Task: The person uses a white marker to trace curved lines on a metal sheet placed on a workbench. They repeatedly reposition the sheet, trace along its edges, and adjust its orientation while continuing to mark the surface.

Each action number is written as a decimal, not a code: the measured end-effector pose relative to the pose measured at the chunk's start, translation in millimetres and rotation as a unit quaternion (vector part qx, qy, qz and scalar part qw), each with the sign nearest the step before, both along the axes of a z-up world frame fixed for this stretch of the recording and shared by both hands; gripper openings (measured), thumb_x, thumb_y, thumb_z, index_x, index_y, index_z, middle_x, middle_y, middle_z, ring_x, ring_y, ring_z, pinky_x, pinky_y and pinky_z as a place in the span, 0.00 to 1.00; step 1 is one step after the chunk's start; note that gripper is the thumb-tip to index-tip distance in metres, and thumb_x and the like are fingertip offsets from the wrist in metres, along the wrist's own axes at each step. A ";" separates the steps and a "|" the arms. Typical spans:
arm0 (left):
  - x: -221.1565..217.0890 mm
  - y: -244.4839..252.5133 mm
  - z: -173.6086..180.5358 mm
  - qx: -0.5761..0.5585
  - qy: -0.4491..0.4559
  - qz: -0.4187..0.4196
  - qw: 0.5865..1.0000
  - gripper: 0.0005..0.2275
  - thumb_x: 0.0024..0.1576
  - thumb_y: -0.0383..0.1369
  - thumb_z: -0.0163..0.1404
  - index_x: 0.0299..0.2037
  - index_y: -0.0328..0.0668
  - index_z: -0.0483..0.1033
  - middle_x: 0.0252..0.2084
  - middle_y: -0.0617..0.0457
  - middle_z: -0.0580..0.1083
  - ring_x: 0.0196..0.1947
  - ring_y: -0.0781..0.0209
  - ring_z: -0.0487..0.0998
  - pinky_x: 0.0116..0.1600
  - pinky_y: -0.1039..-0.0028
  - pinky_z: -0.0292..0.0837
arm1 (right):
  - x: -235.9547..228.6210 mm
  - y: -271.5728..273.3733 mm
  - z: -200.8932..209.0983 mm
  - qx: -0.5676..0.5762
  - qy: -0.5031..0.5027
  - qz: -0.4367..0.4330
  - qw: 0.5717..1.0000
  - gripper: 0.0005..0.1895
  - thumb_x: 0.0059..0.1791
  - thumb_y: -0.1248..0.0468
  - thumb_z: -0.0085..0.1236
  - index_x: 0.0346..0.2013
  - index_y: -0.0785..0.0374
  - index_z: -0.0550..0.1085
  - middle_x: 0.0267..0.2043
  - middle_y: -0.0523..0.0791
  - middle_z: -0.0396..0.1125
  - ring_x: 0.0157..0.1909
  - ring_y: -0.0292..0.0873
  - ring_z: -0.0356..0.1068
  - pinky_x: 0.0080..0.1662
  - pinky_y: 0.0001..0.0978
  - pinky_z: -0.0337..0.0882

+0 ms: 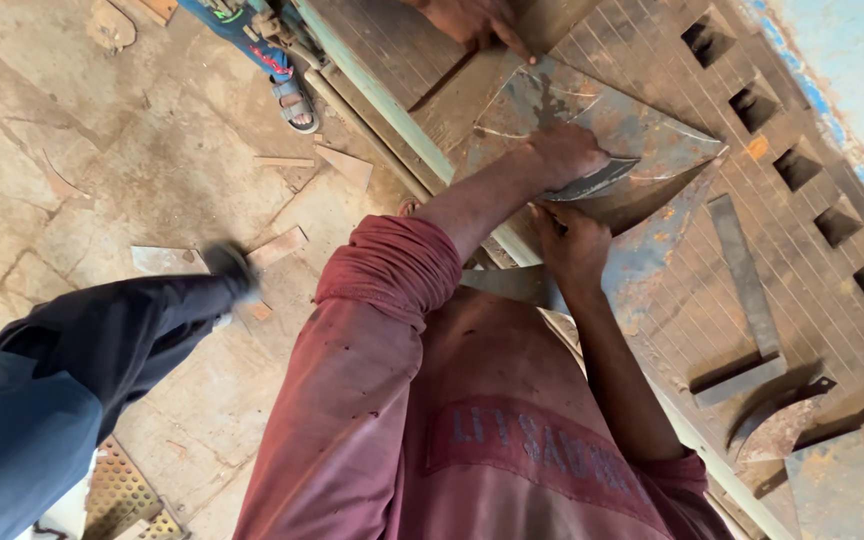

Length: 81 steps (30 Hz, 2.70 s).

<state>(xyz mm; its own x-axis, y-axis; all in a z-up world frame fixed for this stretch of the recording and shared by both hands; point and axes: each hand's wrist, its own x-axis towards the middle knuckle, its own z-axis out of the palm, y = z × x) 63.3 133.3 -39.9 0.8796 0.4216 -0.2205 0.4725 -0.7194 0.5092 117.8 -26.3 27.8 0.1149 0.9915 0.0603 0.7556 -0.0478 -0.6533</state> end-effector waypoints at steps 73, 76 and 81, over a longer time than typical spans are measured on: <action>8.7 -0.6 -7.5 0.039 0.028 -0.088 0.995 0.07 0.55 0.25 0.53 0.43 0.41 0.79 0.33 0.44 0.80 0.31 0.51 0.83 0.32 0.62 0.81 | 37.1 29.1 -11.1 0.002 -0.209 -0.258 0.943 0.10 0.48 0.72 0.60 0.43 0.62 0.81 0.35 0.55 0.74 0.36 0.59 0.74 0.39 0.48 0.74; 9.2 -1.1 -11.0 0.040 0.096 -0.115 0.988 0.07 0.60 0.26 0.50 0.46 0.39 0.78 0.33 0.45 0.79 0.28 0.57 0.82 0.29 0.66 0.81 | 12.2 19.0 -17.4 -0.014 -0.212 -0.263 0.941 0.10 0.48 0.73 0.59 0.43 0.62 0.80 0.35 0.54 0.74 0.35 0.57 0.75 0.40 0.46 0.75; 8.9 -2.9 -8.2 0.007 0.119 -0.077 0.990 0.09 0.64 0.23 0.46 0.53 0.34 0.74 0.34 0.44 0.79 0.26 0.60 0.82 0.27 0.70 0.78 | -21.8 7.2 -6.0 -0.056 -0.188 -0.255 0.947 0.09 0.47 0.70 0.62 0.42 0.62 0.81 0.34 0.53 0.75 0.33 0.54 0.76 0.39 0.44 0.76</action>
